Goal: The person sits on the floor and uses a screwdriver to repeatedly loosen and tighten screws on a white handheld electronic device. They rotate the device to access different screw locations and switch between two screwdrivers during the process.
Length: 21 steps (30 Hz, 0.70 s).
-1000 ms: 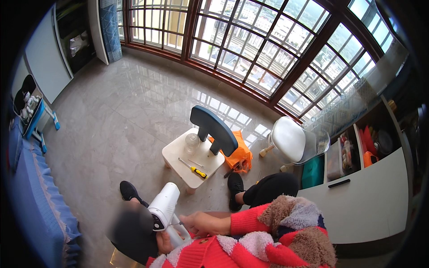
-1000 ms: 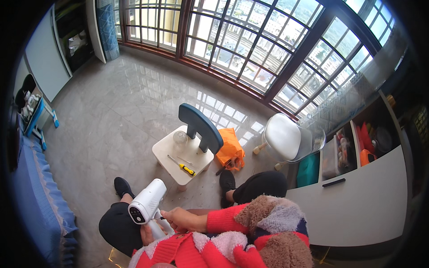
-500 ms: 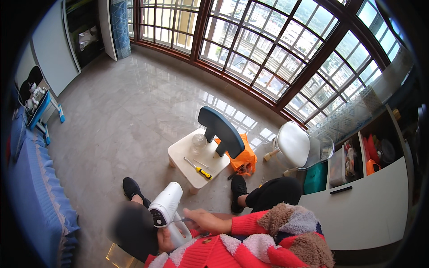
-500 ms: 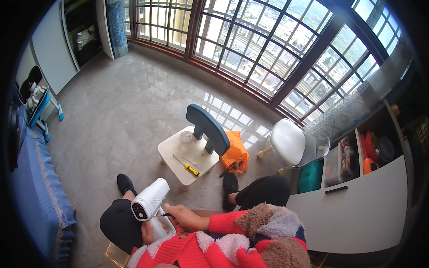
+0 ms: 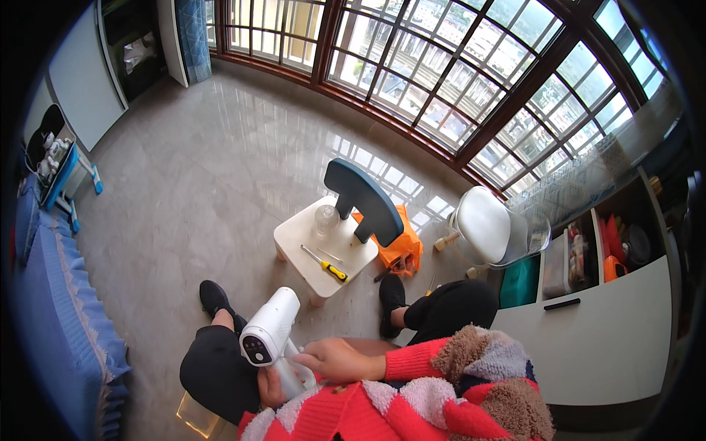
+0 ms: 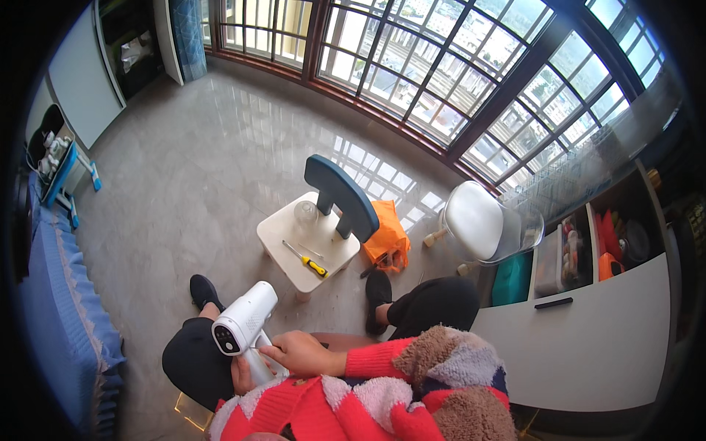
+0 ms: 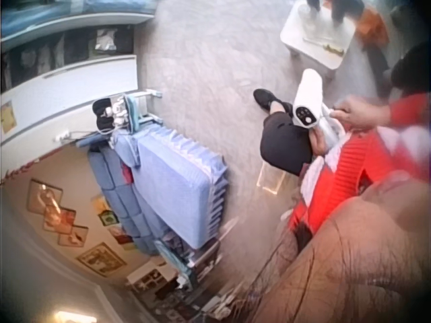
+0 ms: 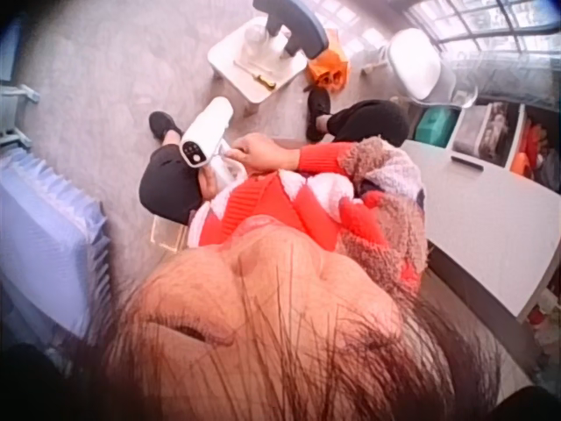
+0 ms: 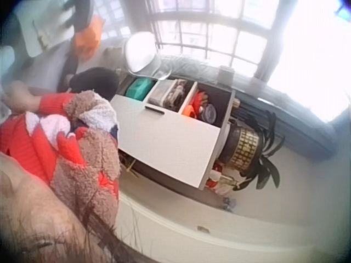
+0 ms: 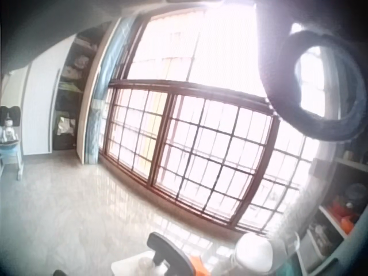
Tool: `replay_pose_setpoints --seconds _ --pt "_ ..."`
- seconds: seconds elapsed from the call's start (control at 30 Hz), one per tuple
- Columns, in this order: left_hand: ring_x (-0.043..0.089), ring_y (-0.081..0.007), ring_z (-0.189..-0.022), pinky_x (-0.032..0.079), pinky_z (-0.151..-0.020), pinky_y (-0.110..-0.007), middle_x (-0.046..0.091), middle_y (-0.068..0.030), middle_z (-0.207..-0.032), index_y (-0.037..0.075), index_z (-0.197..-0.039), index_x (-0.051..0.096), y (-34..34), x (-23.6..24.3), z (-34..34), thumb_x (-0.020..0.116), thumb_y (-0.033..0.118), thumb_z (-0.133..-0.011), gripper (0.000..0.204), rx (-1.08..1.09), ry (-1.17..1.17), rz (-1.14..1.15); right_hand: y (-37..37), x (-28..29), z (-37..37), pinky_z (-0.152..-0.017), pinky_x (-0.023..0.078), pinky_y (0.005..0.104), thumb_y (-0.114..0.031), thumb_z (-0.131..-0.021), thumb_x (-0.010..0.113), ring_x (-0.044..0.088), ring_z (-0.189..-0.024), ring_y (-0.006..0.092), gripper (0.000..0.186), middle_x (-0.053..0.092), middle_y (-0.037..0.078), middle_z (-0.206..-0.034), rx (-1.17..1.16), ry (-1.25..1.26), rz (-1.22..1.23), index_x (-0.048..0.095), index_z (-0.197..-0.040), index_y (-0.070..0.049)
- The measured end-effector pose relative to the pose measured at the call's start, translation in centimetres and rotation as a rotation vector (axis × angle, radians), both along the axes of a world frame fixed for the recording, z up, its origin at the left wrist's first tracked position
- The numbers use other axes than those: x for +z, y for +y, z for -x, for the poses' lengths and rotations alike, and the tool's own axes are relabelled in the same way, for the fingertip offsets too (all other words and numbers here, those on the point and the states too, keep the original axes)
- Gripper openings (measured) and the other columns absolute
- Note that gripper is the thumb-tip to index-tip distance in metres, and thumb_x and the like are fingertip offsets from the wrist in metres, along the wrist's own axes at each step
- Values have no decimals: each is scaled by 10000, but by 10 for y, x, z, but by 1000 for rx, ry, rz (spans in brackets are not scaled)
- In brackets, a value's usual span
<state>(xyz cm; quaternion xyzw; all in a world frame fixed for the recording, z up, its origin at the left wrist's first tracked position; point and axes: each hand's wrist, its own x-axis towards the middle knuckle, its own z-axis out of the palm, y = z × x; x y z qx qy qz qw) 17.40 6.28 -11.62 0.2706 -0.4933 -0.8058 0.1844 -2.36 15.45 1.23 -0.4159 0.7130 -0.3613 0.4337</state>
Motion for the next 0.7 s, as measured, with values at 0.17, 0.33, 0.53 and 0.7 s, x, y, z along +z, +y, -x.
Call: replay_pose_setpoints --seconds 0.17,0.33,0.53,0.7 --pt "594 -207 -1010 469 -878 -324 603 -134 -1147 -22 -1285 463 -5 -8 7 347 232 -1032 377 -14 357 -29 -3 5 2 -628 484 486 -371 -926 542 628 -690 400 344 641 198 -723 84 234 -22 614 -818 -53" --pt "640 -180 -740 539 -681 -314 630 -111 -927 5 -1195 487 -2 20 12 373 454 -1004 502 43 177 -240 -20 12 -1 -568 475 459 -287 -938 542 617 -603 365 302 623 135 -625 -61 157 156 578 -751 -53" --pt "595 -200 -583 510 -542 -312 595 -105 -817 13 -1111 489 -11 55 25 272 648 -947 690 93 182 -601 -19 19 3 -483 454 443 -236 -890 617 594 -534 370 250 576 177 -575 -77 330 232 503 -797 -34" --pt "540 -198 -544 481 -461 -325 533 -101 -780 20 -1106 483 -11 63 30 254 663 -940 702 92 211 -616 -18 14 8 -462 464 404 -216 -880 634 606 -501 332 246 575 159 -551 -48 345 238 504 -768 -39"
